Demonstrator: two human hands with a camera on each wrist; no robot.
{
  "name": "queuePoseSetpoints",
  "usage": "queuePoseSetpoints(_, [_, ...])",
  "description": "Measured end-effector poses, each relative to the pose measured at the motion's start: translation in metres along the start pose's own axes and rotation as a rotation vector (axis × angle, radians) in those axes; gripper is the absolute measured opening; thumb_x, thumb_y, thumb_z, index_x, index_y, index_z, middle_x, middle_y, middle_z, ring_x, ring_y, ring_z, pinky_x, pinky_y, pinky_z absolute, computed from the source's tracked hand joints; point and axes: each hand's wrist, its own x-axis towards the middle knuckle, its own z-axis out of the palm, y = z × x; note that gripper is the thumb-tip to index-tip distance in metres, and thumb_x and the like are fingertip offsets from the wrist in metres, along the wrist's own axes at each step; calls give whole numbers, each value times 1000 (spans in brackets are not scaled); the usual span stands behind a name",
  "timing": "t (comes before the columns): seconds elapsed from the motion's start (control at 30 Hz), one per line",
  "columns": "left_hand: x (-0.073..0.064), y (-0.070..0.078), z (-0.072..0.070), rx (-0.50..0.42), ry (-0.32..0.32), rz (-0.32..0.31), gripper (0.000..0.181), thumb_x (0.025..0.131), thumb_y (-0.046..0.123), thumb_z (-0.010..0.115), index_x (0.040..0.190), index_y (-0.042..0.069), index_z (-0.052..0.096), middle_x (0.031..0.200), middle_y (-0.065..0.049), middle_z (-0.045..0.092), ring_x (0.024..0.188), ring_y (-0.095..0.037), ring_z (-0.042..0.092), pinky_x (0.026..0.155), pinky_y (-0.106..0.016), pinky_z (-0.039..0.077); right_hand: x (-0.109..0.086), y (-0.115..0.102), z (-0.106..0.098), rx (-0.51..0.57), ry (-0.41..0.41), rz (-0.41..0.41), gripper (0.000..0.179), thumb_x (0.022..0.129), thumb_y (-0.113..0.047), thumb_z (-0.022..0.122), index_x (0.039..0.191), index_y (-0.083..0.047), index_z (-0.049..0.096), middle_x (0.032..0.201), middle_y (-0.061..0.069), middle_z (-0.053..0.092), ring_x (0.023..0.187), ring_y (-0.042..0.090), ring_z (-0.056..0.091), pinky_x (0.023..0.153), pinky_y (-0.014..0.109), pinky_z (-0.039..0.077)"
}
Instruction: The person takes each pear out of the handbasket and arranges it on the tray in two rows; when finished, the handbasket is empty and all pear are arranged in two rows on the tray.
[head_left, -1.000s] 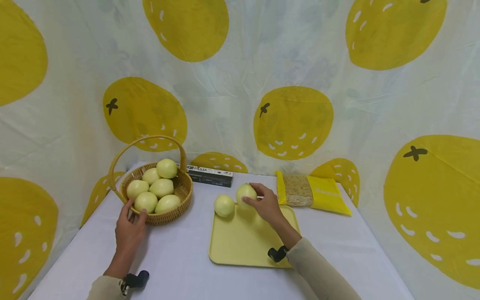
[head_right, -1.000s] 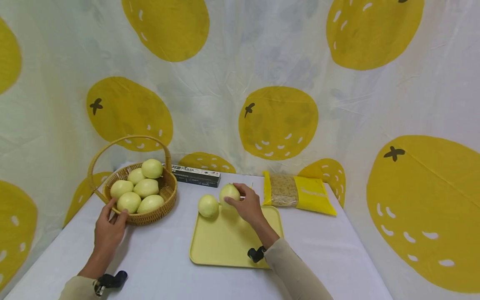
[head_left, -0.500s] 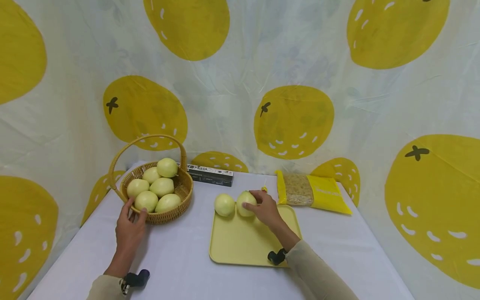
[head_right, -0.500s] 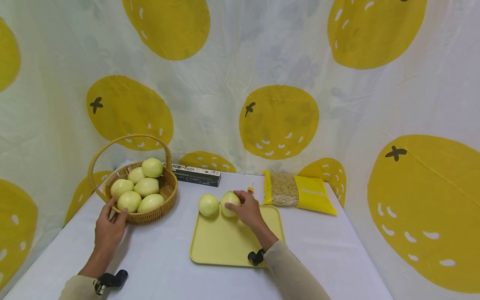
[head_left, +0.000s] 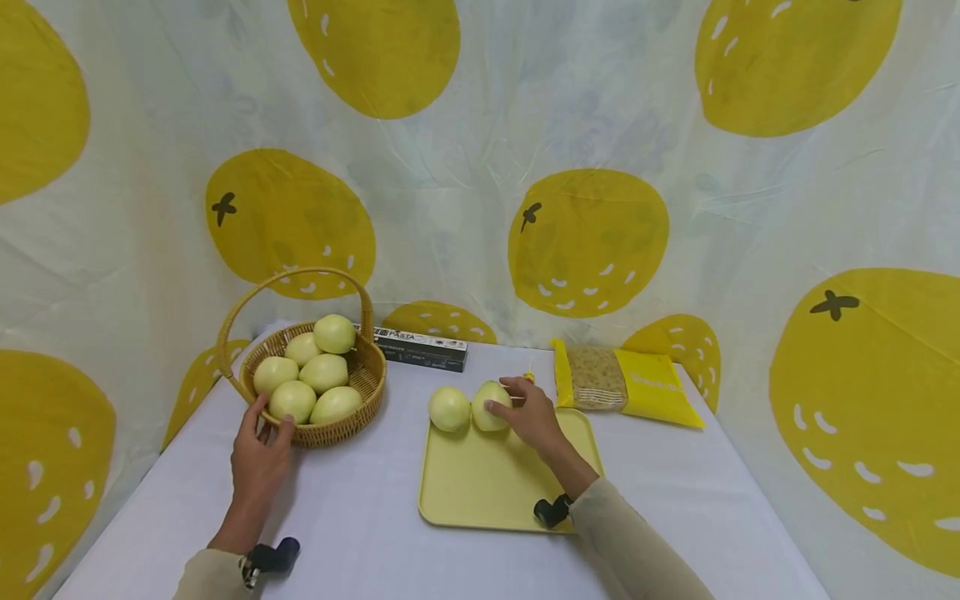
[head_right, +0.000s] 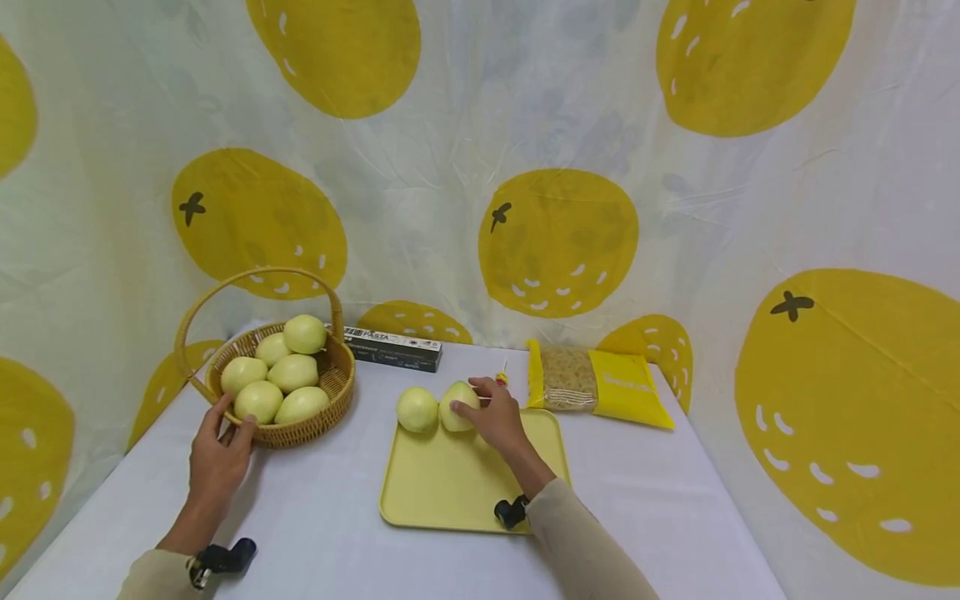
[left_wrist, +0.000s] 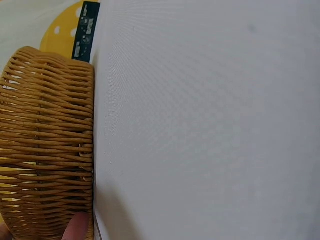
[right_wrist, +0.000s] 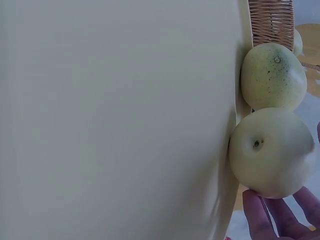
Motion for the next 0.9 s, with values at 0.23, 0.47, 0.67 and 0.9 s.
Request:
queuePoseSetpoints(0.23, [0, 1, 1, 7, 14, 17, 69, 111, 37, 50, 172, 23, 20, 180, -10, 11, 161, -47, 27, 129, -60, 31, -6, -1, -7, 33, 14, -28, 60, 86, -27, 91, 140, -17, 68, 137, 10, 72, 122, 33, 70, 96, 46, 64])
queuePoseSetpoints(0.47, [1, -1, 1, 14, 4, 1, 69, 111, 38, 49, 172, 24, 19, 180, -10, 10, 160, -47, 26, 129, -61, 31, -10, 2, -6, 44, 8, -42, 63, 83, -15, 93, 141, -13, 67, 136, 14, 72, 118, 34, 71, 94, 46, 64])
queuePoseSetpoints(0.67, [2, -3, 1, 16, -5, -21, 71, 110, 42, 49, 172, 27, 18, 180, -9, 8, 160, -48, 26, 129, -62, 30, -9, 2, -2, 55, 4, -34, 63, 83, -14, 92, 142, -13, 67, 137, 14, 72, 119, 34, 72, 93, 45, 65])
queuePoseSetpoints(0.9, [2, -2, 2, 13, 4, -5, 70, 111, 40, 49, 172, 25, 19, 180, -10, 9, 160, -48, 26, 129, -62, 31, -7, 3, -4, 44, 3, -40, 64, 84, -17, 92, 143, -14, 67, 138, 13, 72, 119, 34, 72, 93, 45, 65])
